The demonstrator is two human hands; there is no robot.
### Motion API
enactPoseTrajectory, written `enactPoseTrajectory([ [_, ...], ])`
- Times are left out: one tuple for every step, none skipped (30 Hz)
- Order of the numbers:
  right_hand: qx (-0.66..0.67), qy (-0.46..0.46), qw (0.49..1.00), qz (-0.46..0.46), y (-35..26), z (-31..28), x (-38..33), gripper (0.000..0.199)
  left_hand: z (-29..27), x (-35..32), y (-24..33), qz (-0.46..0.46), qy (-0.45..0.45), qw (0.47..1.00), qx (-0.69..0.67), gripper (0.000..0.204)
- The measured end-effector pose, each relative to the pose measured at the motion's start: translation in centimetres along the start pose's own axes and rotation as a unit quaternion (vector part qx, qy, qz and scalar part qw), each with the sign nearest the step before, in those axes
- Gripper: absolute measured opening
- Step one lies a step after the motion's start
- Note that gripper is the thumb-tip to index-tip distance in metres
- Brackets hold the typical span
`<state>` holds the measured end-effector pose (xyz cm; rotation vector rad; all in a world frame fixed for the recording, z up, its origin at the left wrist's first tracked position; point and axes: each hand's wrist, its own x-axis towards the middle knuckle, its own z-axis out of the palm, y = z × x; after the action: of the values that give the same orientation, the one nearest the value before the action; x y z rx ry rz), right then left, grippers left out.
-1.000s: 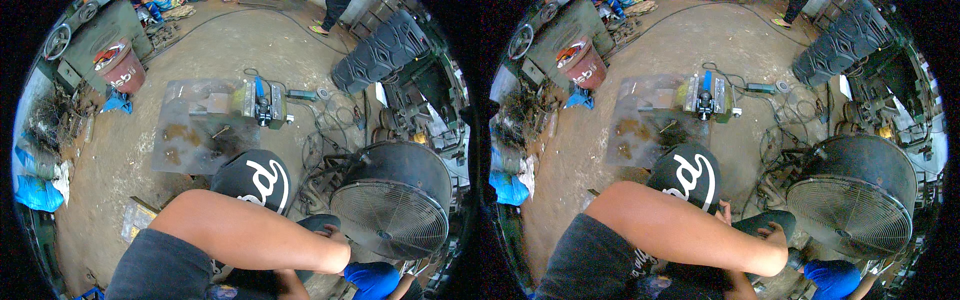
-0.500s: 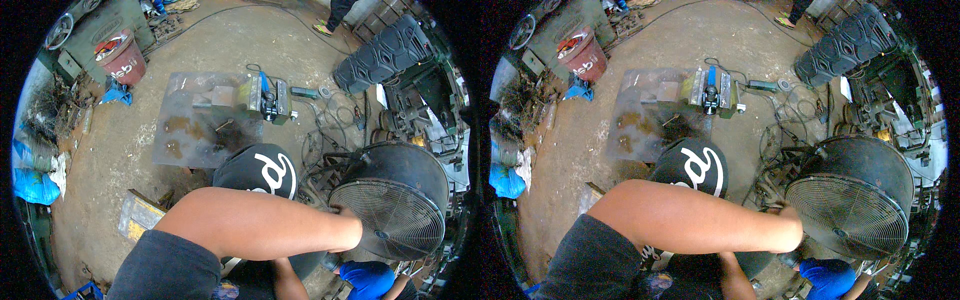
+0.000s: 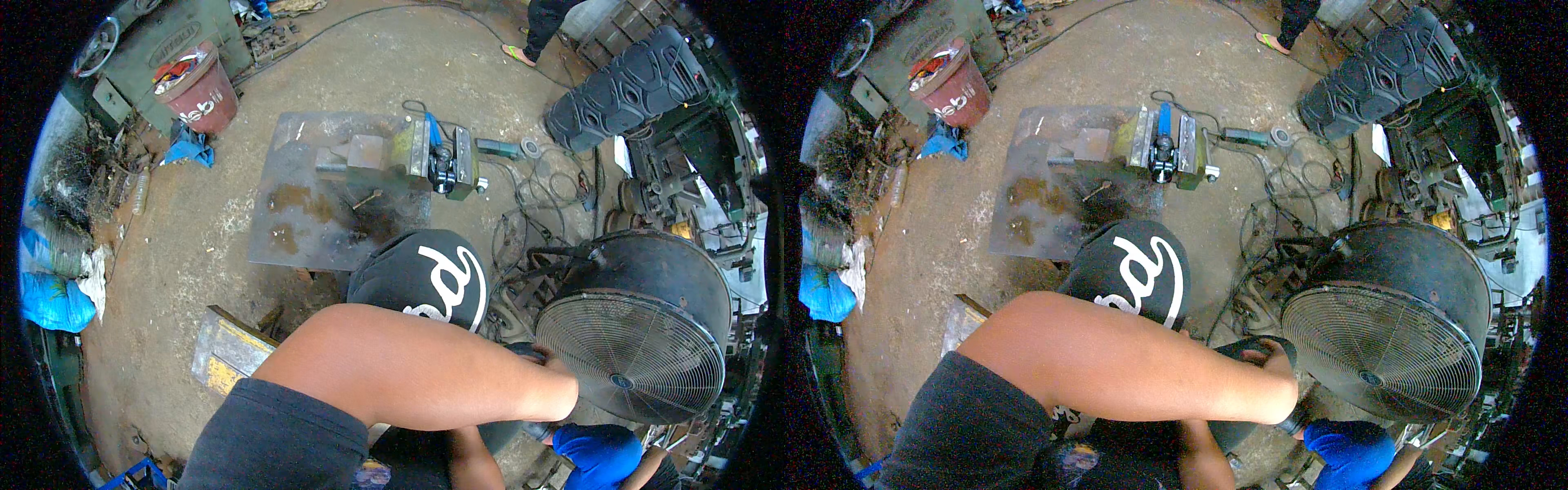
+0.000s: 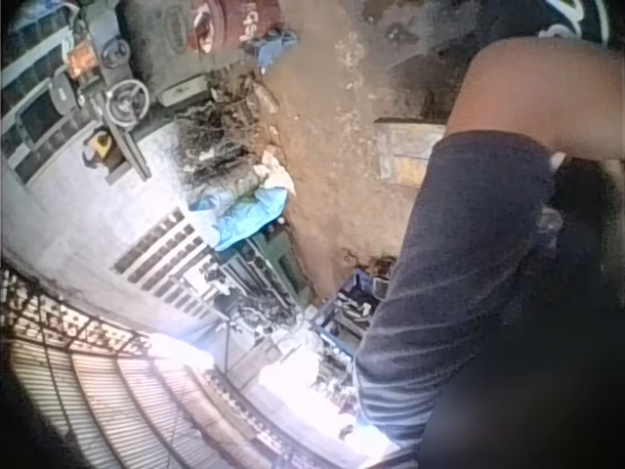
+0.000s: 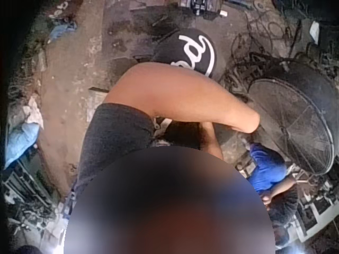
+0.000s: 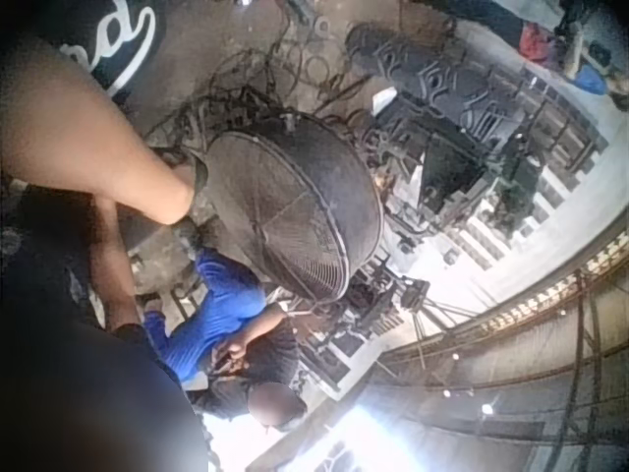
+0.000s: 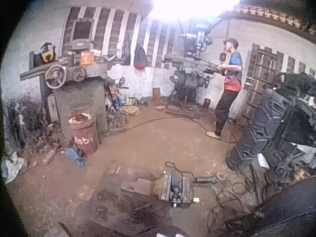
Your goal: The person uses a screwdriver to tighten or loosen a screw on a small bench-mounted machine. They repeatedly turn the screwdriver with both hands while seated, occasionally pausing to reposition the tool.
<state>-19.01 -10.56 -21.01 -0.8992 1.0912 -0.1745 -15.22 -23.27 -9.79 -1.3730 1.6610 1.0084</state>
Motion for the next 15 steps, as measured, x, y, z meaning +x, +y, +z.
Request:
enactPoseTrajectory([
  [0.000,0.000,1.000,0.001,0.0,0.0,0.0,0.030,-0.1,0.2,0.0,0.000,-0.001,1.000,0.005,0.052],
  [-0.002,0.000,1.000,0.002,0.0,0.0,-0.1,0.030,-0.1,0.3,-0.1,0.001,-0.003,1.000,0.012,0.052],
  [-0.001,0.000,1.000,0.003,0.0,0.1,-0.1,0.030,0.0,0.4,-0.2,0.001,-0.003,1.000,0.016,0.052],
  [0.000,0.000,1.000,0.003,-0.1,0.1,-0.2,0.030,0.0,0.3,-0.3,-0.001,-0.006,1.000,0.022,0.052],
  [0.002,0.000,1.000,0.003,-0.1,0.2,-0.2,0.030,0.2,0.1,-0.5,-0.003,-0.008,1.000,0.027,0.052],
  [0.001,0.001,1.000,0.004,-0.1,0.2,-0.3,0.030,0.4,-0.1,-0.8,-0.013,0.009,1.000,-0.006,0.052],
  [0.003,0.001,1.000,0.005,-0.1,0.3,-0.3,0.029,0.6,-0.5,-1.0,-0.005,-0.009,0.999,0.039,0.052],
  [0.005,0.001,1.000,0.005,-0.1,0.3,-0.4,0.029,0.9,-1.0,-1.4,-0.005,-0.008,0.999,0.047,0.053],
  [0.005,0.000,1.000,0.004,-0.1,0.3,-0.4,0.029,1.2,-1.6,-1.7,0.012,0.016,0.998,0.059,0.053],
  [0.005,0.000,1.000,0.004,-0.2,0.3,-0.5,0.029,1.6,-2.2,-2.0,0.029,0.039,0.996,0.072,0.054],
  [0.008,0.001,1.000,0.003,-0.2,0.3,-0.5,0.029,1.5,-2.9,-2.4,0.037,0.067,0.996,0.042,0.052],
  [0.010,0.002,1.000,0.003,-0.3,0.3,-0.5,0.029,1.5,-3.6,-2.6,0.047,0.094,0.994,0.012,0.051],
  [0.012,0.001,1.000,0.003,-0.3,0.2,-0.6,0.028,1.4,-4.2,-2.8,0.057,0.105,0.993,0.002,0.050],
  [0.015,0.002,1.000,0.003,-0.4,0.2,-0.6,0.028,1.3,-4.8,-3.0,0.062,0.110,0.992,0.000,0.049],
  [0.020,0.003,1.000,0.002,-0.5,0.2,-0.8,0.028,1.3,-5.3,-3.0,0.068,0.109,0.992,0.001,0.048],
])
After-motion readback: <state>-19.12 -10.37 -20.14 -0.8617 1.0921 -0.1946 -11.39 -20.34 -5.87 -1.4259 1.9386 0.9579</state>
